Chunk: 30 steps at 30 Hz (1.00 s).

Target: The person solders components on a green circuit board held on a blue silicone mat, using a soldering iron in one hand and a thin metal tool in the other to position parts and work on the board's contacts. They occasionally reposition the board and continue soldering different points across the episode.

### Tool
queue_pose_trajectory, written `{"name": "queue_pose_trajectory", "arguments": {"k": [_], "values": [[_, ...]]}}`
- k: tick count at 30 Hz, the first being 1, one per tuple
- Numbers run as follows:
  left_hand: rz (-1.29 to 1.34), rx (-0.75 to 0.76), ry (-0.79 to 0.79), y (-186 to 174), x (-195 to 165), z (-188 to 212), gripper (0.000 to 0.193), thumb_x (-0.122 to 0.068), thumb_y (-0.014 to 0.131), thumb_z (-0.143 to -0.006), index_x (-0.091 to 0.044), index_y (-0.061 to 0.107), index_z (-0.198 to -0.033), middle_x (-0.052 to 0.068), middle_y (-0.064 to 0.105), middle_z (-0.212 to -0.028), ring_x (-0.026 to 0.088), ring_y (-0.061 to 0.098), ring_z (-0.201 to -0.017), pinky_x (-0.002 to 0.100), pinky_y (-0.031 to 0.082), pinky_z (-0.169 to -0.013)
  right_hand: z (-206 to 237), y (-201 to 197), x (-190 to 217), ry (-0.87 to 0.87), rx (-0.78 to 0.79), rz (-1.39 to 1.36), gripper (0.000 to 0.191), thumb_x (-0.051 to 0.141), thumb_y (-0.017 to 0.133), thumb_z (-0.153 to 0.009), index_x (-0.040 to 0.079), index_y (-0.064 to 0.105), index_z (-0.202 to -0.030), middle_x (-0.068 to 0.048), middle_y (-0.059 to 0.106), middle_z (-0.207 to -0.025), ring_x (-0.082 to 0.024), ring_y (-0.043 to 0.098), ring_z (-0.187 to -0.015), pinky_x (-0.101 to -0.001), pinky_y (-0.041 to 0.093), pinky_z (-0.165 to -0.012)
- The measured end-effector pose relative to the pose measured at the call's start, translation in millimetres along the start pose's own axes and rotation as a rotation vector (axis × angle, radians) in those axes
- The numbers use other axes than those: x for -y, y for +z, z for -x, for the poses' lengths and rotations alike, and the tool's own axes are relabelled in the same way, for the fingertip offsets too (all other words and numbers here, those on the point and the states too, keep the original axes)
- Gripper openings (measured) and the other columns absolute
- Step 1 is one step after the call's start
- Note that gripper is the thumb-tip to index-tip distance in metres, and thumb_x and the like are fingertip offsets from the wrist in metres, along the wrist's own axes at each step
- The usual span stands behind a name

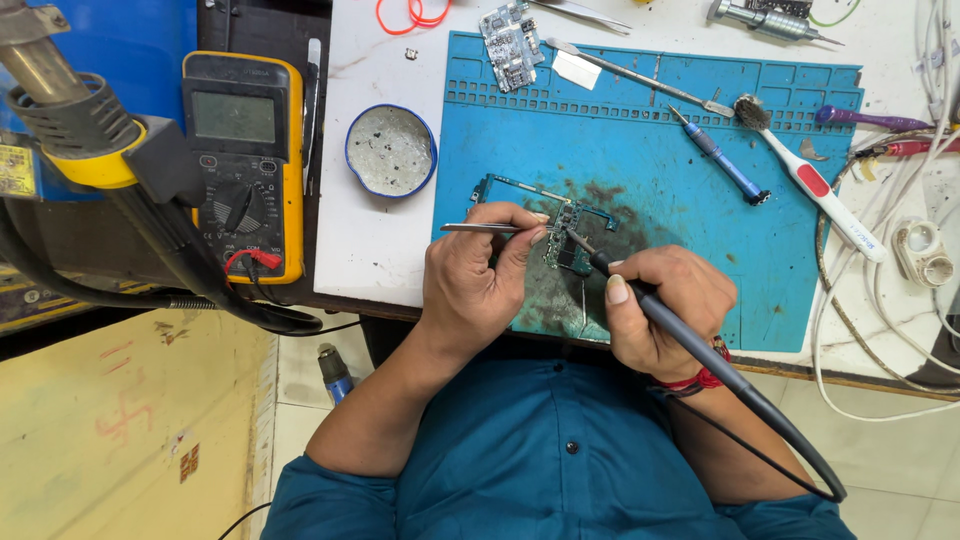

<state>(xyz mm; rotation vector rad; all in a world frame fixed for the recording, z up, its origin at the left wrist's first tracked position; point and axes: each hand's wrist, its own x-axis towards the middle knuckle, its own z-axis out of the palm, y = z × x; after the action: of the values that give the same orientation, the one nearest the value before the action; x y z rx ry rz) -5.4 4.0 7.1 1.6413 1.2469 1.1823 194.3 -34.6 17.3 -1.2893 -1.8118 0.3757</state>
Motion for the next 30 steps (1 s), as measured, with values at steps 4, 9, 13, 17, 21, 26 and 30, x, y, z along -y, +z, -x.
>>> {"name": "queue_pose_trajectory", "arguments": {"k": [4,9,13,17,21,26,30], "values": [[0.011,-0.007,0.028,-0.5,-0.4,0.4,0.010,-0.005,0.072,-0.100,-0.004,0.064,-0.107,0.008,0.074,-0.098,0.018,0.075,-0.079,0.029,0.058,-0.069,-0.5,0.3,0.2,-0.003,0.000,0.001,0.011,0.012,0.067,-0.096,0.003,0.062,-0.092,-0.011,0.070,-0.083,-0.024,0.063,-0.065,-0.0315,0.048,-0.058],[0.007,-0.004,0.018,0.0,-0.6,0.3,0.010,-0.005,0.072,-0.100,-0.004,0.064,-0.106,0.008,0.074,-0.098,0.018,0.075,-0.079,0.029,0.058,-0.069,-1.0,-0.1,0.7,0.006,-0.001,-0.006,0.011,0.013,0.067,-0.096,0.003,0.062,-0.093,-0.011,0.069,-0.083,-0.024,0.063,-0.066,-0.0312,0.048,-0.059],[0.012,0.001,0.001,-0.2,-0.1,0.8,0.011,-0.005,0.073,-0.100,-0.004,0.064,-0.107,0.008,0.075,-0.098,0.018,0.075,-0.079,0.029,0.058,-0.070,-0.8,-0.5,1.6,0.019,0.004,0.005,0.011,0.013,0.068,-0.095,0.003,0.063,-0.091,-0.010,0.068,-0.080,-0.024,0.062,-0.063,-0.0317,0.047,-0.057],[0.034,-0.003,0.012,0.2,0.9,1.6,0.010,-0.003,0.072,-0.101,-0.004,0.065,-0.108,0.008,0.075,-0.101,0.018,0.077,-0.086,0.028,0.059,-0.074,-0.6,-1.7,0.3,0.004,0.003,-0.007,0.010,0.012,0.067,-0.096,0.003,0.063,-0.092,-0.011,0.069,-0.082,-0.024,0.063,-0.066,-0.0315,0.048,-0.059],[0.156,-0.015,-0.057,2.0,2.8,0.7,0.012,-0.002,0.072,-0.100,-0.003,0.064,-0.110,0.008,0.076,-0.104,0.016,0.075,-0.082,0.027,0.059,-0.073,1.0,-3.4,-0.8,-0.008,-0.013,-0.004,0.010,0.011,0.066,-0.096,0.002,0.063,-0.093,-0.011,0.068,-0.083,-0.025,0.064,-0.067,-0.0318,0.049,-0.059],[0.098,-0.005,0.016,1.2,1.6,1.4,0.012,0.000,0.072,-0.101,-0.004,0.066,-0.110,0.008,0.076,-0.103,0.017,0.077,-0.089,0.027,0.059,-0.077,1.0,-2.6,-1.4,-0.010,-0.012,0.005,0.010,0.011,0.066,-0.096,0.002,0.062,-0.093,-0.011,0.069,-0.082,-0.025,0.064,-0.066,-0.0317,0.049,-0.059],[0.078,0.010,0.017,0.3,0.9,0.6,0.010,0.000,0.072,-0.100,-0.004,0.066,-0.108,0.007,0.076,-0.103,0.016,0.077,-0.089,0.027,0.060,-0.077,0.0,-1.5,-0.3,-0.007,-0.002,0.000,0.010,0.011,0.067,-0.095,0.003,0.062,-0.093,-0.011,0.069,-0.081,-0.024,0.064,-0.065,-0.0317,0.049,-0.058]]}}
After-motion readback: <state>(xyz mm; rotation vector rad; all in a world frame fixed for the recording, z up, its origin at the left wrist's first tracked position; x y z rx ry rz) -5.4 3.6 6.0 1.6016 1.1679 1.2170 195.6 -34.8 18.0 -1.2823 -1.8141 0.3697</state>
